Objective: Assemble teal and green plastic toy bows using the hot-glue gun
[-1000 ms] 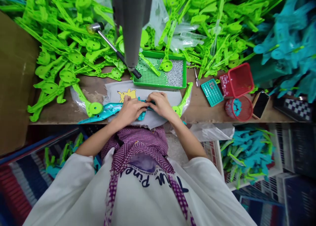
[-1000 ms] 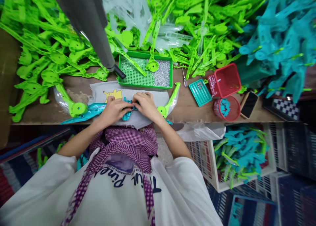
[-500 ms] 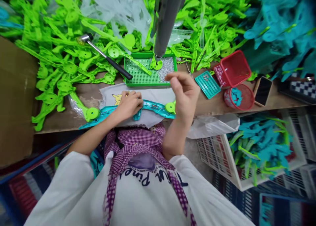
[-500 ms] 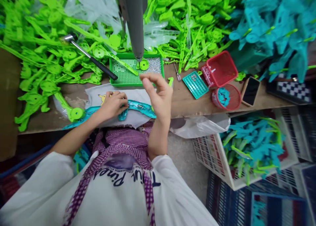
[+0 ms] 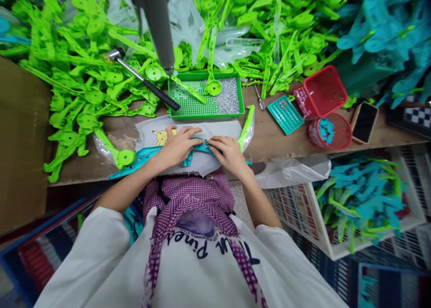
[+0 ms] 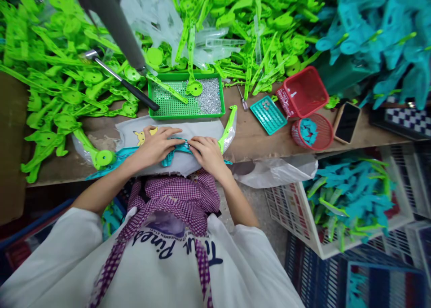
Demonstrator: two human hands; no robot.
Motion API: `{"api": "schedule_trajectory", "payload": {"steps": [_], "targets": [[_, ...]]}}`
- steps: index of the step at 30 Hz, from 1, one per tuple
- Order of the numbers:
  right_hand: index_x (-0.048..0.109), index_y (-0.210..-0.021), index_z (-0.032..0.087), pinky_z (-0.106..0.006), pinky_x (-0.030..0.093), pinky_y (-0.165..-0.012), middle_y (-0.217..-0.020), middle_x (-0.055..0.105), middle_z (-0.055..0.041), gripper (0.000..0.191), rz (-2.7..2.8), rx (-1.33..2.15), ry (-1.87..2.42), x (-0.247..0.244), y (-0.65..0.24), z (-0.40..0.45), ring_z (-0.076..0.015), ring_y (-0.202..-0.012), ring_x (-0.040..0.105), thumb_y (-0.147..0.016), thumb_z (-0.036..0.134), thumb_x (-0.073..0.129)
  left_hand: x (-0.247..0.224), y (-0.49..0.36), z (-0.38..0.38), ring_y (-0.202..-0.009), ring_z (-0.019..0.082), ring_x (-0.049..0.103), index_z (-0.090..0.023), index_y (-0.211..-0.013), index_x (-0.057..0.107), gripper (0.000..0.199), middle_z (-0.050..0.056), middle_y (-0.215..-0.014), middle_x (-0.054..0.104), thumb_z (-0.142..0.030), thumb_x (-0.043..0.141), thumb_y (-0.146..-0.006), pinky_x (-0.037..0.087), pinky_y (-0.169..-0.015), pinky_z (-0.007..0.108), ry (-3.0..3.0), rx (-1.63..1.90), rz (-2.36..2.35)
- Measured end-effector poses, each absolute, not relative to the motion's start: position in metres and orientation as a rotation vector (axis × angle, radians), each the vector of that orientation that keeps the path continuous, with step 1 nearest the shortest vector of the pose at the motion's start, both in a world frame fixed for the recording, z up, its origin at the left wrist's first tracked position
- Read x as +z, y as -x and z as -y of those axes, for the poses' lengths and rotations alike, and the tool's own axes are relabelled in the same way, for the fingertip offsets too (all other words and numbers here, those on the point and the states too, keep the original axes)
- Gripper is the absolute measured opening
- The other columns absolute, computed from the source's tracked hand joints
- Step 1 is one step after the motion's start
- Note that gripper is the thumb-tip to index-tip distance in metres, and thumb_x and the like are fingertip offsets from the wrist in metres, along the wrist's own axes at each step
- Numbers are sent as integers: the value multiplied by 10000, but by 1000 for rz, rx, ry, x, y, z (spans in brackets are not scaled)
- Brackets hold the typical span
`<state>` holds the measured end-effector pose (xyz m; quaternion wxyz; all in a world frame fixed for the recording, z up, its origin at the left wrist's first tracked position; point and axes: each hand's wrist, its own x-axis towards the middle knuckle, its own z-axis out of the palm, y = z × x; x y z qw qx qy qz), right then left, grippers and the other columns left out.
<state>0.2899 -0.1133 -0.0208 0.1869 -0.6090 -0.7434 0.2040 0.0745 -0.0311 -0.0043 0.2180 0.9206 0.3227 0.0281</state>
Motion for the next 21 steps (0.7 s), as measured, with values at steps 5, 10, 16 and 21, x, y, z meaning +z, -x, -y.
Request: {"api": "schedule_trajectory", "payload": {"steps": [5,10,16,21], "targets": [[669,-1221,226,-431,428,-971,-1229,713,-93,333,2169,556,1724,-21,-291,111,-252,-1130,642,-1036,363,430,-8,-71,31,-1310,332,505,-328,-1240,711,310,90,-1498,540,-269,518,-1005,237,-1080,617,-2471,118,-955],[627,-1228,223,-425,425,-963,-1251,692,-98,316,2228,612,1693,-18,-292,110,-257,-1132,629,-1039,356,412,-8,-69,22,-1405,336,436,-366,-1234,713,309,66,-1571,468,-296,505,-1016,218,-1112,635,-2449,36,-867],[626,-1181,245,-431,427,-914,-1200,694,-86,288,2249,742,1702,-11,-298,101,-272,-1090,611,-1020,407,450,-4,-67,23,-1456,374,368,-390,-1301,671,337,58,-1666,299,-313,531,-1004,185,-1134,688,-2452,-41,-926],[629,-1158,226,-438,438,-912,-1207,673,-95,258,2286,760,1716,-6,-297,96,-278,-1106,601,-1010,367,470,-5,-68,25,-1455,366,372,-394,-1316,660,353,67,-1658,315,-301,531,-1002,180,-1149,690,-2451,-52,-955]]}}
